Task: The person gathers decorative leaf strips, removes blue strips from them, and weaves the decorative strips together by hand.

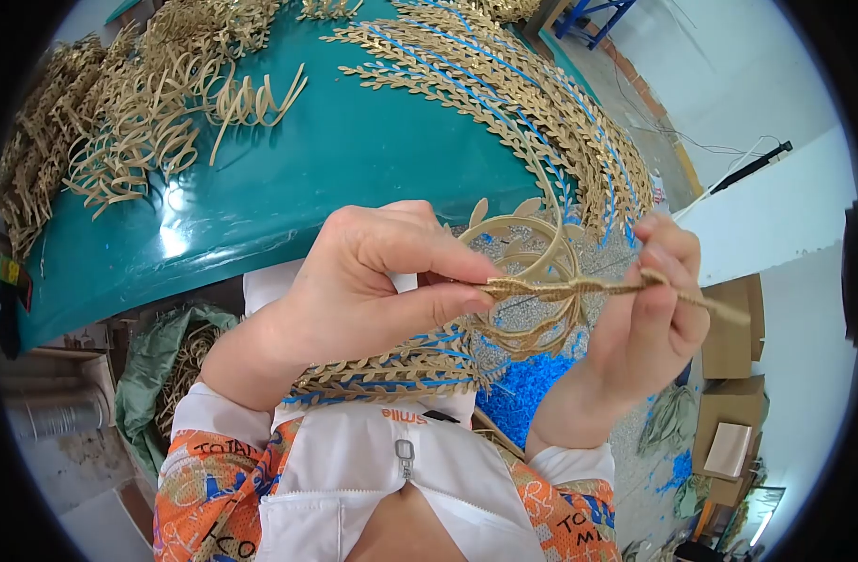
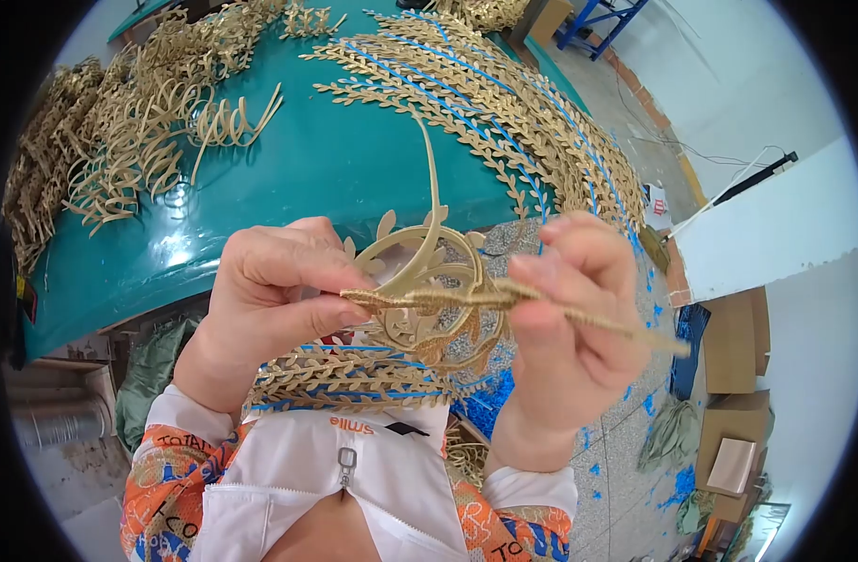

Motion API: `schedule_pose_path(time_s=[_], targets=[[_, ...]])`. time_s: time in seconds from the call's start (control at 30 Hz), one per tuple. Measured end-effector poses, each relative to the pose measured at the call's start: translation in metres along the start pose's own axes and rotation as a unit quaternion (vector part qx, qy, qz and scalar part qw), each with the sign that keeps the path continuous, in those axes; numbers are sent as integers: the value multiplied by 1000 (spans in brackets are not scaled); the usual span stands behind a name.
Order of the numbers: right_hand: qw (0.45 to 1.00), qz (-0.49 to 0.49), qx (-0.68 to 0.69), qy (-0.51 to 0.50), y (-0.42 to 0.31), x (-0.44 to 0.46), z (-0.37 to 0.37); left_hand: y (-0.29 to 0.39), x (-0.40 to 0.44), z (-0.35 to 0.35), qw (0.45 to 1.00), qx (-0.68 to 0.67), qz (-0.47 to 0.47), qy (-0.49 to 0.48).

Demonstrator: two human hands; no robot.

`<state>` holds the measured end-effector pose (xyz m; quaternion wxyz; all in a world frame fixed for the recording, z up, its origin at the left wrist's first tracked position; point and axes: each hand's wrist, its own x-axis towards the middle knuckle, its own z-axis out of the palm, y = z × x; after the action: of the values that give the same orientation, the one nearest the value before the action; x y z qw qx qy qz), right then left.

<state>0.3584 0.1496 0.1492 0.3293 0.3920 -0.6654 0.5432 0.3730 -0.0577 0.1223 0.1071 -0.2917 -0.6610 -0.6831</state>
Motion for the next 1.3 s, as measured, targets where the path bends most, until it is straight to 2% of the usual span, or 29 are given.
schedule_pose_path(time_s=[0.07,0.13,0.17,0.23,0.43,0.57,0.63,0.73,0.87,1.03,1.17,1.27,1.3], targets=[[999,34,21,14,4,3,3,-1,0,0,1000,-2,14,-5],[990,93,65,78,3,7,11,-1,0,-2,999,12,29,-28],[990,92,64,81,3,8,12,0,0,-1,999,12,30,-31],[983,146,94,66,1,9,12,1,1,1,999,13,47,-19],[959,213,185,18,8,9,15,-3,3,-4,994,27,89,-62],[942,274,191,-6,8,7,17,-8,5,-7,990,28,115,-82],[903,345,256,-7,2,9,20,-10,7,-9,984,36,140,-104],[875,367,315,23,-5,9,24,-14,9,-12,975,60,176,-120],[889,337,311,9,-3,3,27,-19,8,-14,970,81,198,-114],[926,256,277,-4,1,1,35,-25,6,-22,969,52,207,-121],[923,275,270,6,-3,2,40,-26,5,-27,973,38,198,-113],[953,224,195,-57,1,3,41,-33,3,-32,970,39,205,-125],[950,231,208,-34,-2,4,45,-37,2,-33,968,29,217,-124]])
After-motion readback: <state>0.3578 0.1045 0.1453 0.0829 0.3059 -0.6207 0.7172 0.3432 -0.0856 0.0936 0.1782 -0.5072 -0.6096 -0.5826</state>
